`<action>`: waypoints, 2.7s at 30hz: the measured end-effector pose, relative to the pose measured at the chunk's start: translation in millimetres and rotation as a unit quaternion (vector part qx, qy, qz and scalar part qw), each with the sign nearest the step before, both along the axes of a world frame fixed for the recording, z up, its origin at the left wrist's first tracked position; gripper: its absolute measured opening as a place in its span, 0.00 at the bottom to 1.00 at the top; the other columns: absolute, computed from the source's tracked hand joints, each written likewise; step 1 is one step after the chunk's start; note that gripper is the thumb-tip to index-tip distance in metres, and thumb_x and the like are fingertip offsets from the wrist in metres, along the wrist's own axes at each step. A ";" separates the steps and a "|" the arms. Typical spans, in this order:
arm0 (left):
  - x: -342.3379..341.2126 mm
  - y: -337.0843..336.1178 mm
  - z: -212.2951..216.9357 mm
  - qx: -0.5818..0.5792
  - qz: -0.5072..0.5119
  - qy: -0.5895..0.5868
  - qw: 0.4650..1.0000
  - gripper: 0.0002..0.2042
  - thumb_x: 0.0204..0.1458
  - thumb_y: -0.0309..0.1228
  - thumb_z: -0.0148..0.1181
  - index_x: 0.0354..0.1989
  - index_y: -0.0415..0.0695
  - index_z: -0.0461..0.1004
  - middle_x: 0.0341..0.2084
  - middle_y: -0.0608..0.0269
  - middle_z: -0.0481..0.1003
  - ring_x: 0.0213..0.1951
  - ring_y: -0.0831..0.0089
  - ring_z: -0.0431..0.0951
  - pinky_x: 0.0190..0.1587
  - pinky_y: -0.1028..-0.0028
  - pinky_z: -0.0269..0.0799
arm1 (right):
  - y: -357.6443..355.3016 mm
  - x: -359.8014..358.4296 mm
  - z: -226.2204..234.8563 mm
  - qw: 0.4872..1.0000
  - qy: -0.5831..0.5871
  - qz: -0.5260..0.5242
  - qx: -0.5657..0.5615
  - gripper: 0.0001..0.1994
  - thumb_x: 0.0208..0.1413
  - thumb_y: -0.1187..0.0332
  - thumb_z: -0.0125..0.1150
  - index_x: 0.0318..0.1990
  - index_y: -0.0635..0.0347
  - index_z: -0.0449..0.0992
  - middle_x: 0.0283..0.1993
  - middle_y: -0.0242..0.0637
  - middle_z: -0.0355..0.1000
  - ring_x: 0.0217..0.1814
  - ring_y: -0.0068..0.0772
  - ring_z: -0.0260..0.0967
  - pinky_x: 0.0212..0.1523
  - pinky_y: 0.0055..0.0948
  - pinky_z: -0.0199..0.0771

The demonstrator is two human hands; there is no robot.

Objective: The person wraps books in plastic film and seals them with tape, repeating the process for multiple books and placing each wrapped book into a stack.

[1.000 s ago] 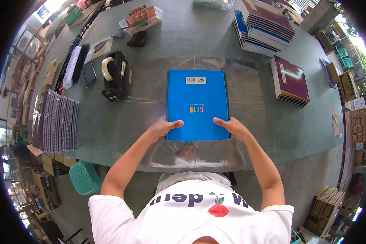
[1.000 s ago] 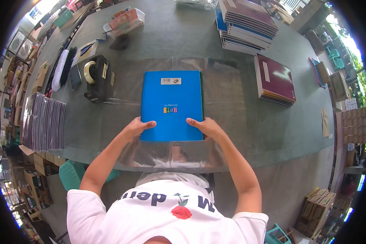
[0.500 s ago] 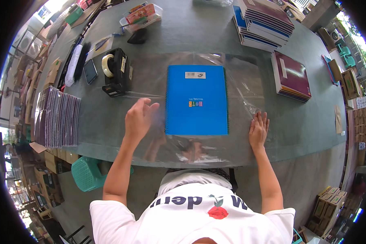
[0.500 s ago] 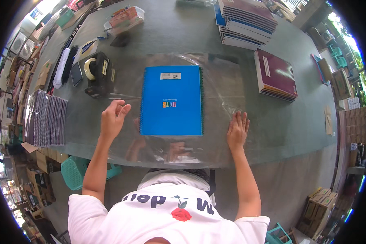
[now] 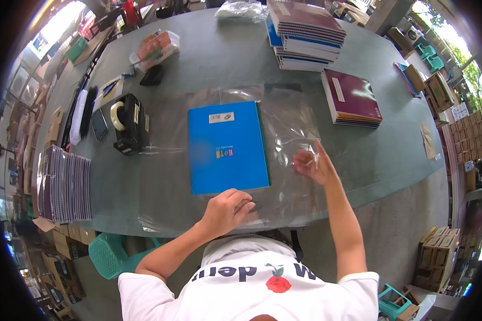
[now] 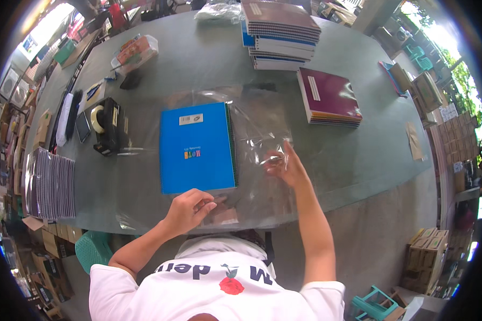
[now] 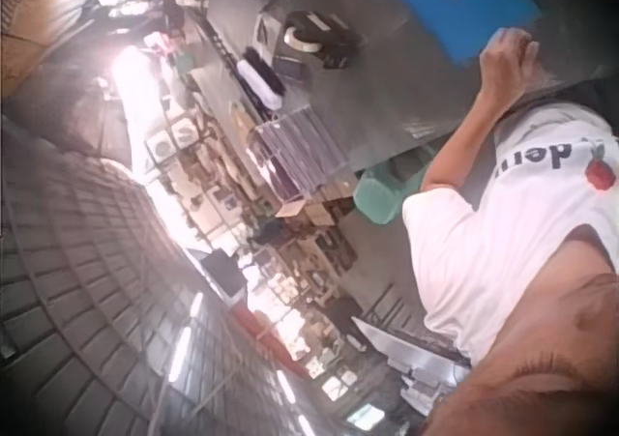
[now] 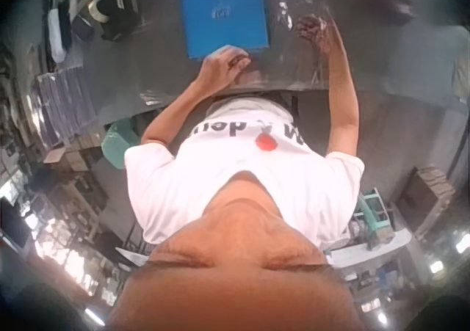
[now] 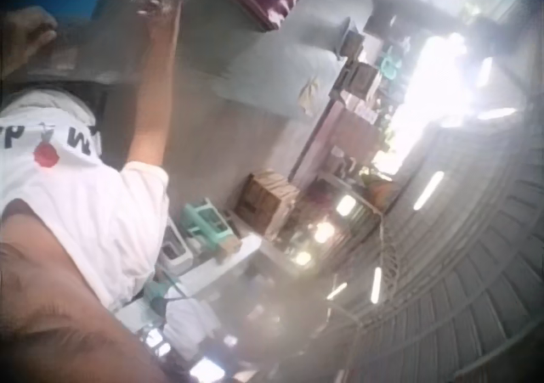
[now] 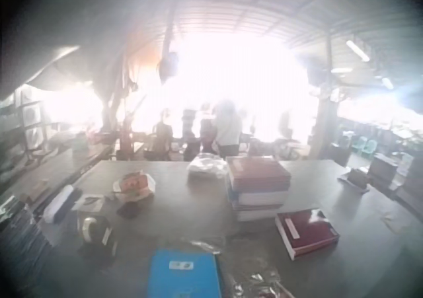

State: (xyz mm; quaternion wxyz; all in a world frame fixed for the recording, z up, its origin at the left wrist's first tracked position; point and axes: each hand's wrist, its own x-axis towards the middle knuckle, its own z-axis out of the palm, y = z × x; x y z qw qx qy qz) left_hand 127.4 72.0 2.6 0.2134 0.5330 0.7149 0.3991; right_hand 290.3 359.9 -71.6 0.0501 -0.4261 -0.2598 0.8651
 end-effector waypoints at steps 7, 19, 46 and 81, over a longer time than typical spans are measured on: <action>-48.4 -2.4 11.7 0.050 0.131 0.041 0.989 0.08 0.46 0.30 0.62 0.31 0.39 0.75 0.27 0.57 0.75 0.25 0.68 0.75 0.26 0.73 0.70 | 28.0 -26.6 32.8 0.881 0.011 -0.131 0.455 0.14 0.51 0.64 0.62 0.39 0.67 0.74 0.30 0.37 0.72 0.26 0.25 0.71 0.24 0.21 0.71; -163.6 57.1 -82.9 0.016 0.263 0.019 0.965 0.39 0.46 0.53 0.59 0.61 0.42 0.54 0.53 0.44 0.60 0.56 0.50 0.60 0.57 0.59 0.57 | -68.6 -184.9 128.4 0.570 -0.059 0.609 0.549 0.14 0.50 0.68 0.51 0.19 0.69 0.73 0.17 0.42 0.72 0.18 0.32 0.72 0.21 0.28 0.75; -276.4 252.6 -94.8 -0.006 0.013 0.302 0.953 0.30 0.38 0.29 0.63 0.55 0.47 0.65 0.41 0.49 0.72 0.46 0.58 0.72 0.51 0.65 0.68 | -151.2 -146.5 25.3 0.484 -0.123 0.306 0.810 0.28 0.57 0.60 0.41 0.63 0.67 0.52 0.68 0.50 0.44 0.72 0.48 0.37 0.68 0.45 0.35; -238.8 -96.6 -21.5 -0.010 0.288 -0.378 0.880 0.25 0.42 0.28 0.65 0.50 0.40 0.64 0.27 0.67 0.73 0.26 0.77 0.72 0.28 0.77 0.67 | -122.4 -165.1 25.0 0.468 -0.044 0.280 0.837 0.20 0.53 0.59 0.54 0.52 0.56 0.68 0.56 0.38 0.63 0.58 0.40 0.57 0.57 0.41 0.54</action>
